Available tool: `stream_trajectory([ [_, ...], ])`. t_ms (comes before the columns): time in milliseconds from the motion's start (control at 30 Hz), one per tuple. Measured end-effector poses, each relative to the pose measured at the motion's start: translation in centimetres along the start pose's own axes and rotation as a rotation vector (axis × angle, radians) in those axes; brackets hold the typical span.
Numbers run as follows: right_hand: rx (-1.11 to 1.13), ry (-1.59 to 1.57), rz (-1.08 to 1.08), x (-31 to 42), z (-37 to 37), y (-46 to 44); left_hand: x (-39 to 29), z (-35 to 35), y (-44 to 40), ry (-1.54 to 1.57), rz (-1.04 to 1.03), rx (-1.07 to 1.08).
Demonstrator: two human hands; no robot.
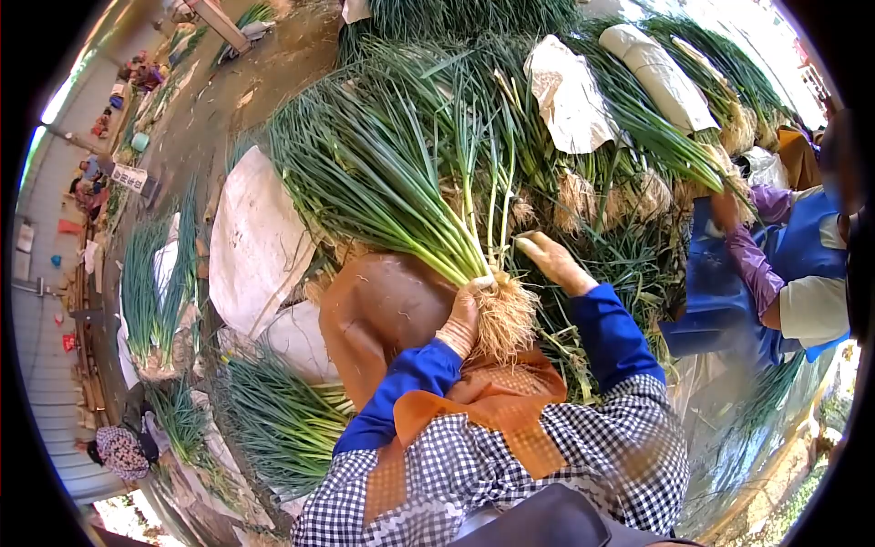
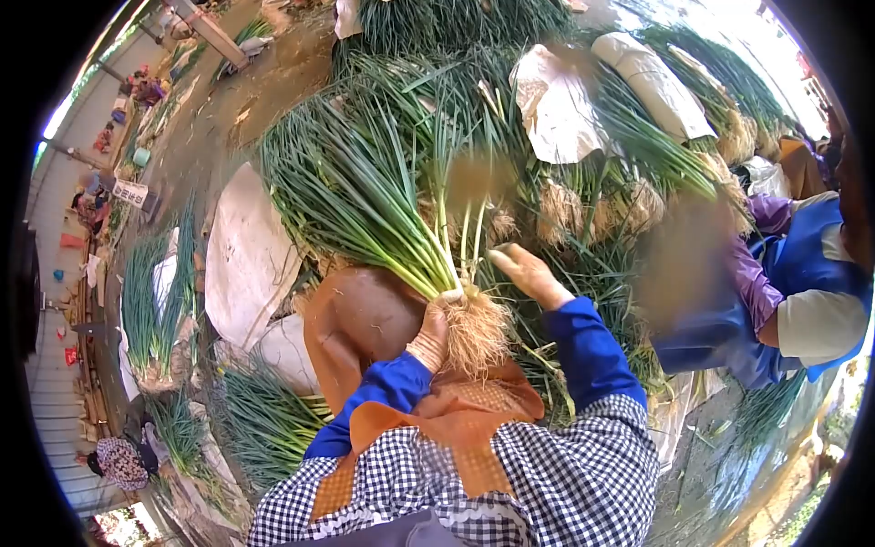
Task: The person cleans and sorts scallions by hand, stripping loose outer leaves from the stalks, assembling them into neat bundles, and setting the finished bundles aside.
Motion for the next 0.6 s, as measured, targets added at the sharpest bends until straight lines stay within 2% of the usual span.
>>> stream_trajectory([
  [33,-0.014,0.086,-0.1,-1.3,-1.9,-1.3,-0.3,0.1,-0.1,-0.006,0.029,-0.03],
  [100,-0.025,0.528,0.151,1.4,-3.4,-1.4,0.1,1.6,-0.6,-0.115,0.001,-0.073],
  [167,0.184,0.531,0.113,5.1,-2.9,-0.1,0.3,3.8,-1.4,-0.109,0.051,-0.17],
  [200,0.098,0.166,0.333,5.6,-2.3,1.7,-1.0,0.2,0.6,-0.135,0.052,-0.176],
  [233,0.231,0.099,0.196,7.1,0.1,2.9,-0.9,0.7,0.2,-0.134,0.051,-0.179],
  [300,-0.004,-0.396,-0.224,8.6,4.9,4.0,-0.3,2.0,-0.8,0.028,-0.017,0.001],
  [367,-0.16,-0.096,0.013,-0.6,5.3,0.8,-0.9,1.5,0.1,-0.038,-0.02,-0.075],
  [400,-0.259,0.893,-0.088,-3.4,4.5,0.4,-0.8,1.6,0.2,-0.013,-0.01,-0.027],
  [433,-0.117,0.73,-0.176,-4.4,3.2,-1.2,-1.0,2.1,0.0,0.004,-0.003,0.025],
  [467,-0.049,-0.234,-0.286,-5.6,0.1,-3.2,-0.6,3.8,-0.9,-0.012,0.014,0.001],
  [500,0.096,-0.561,-0.383,-2.5,-1.4,-4.5,0.0,5.4,-1.7,-0.017,0.028,-0.033],
  [533,0.152,-0.609,-0.257,-4.1,-3.4,-7.0,-0.4,2.7,-0.3,0.03,0.038,-0.059],
  [567,0.0,-0.627,-0.066,-3.0,-4.8,-8.3,-1.1,-0.2,1.0,0.073,0.047,-0.082],
  [600,-0.149,-0.619,0.128,-1.7,-6.3,-9.5,-1.0,0.1,0.8,0.088,0.048,-0.079],
])
Point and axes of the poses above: each hand's wrist, its own y-axis away from the middle knuckle, its own z-axis out of the back of the hand, x = y × z, the point moved 1 cm from there along -y, towards the middle knuckle, and after that the axes turned 1 degree about -y, right-handed, at the moved point
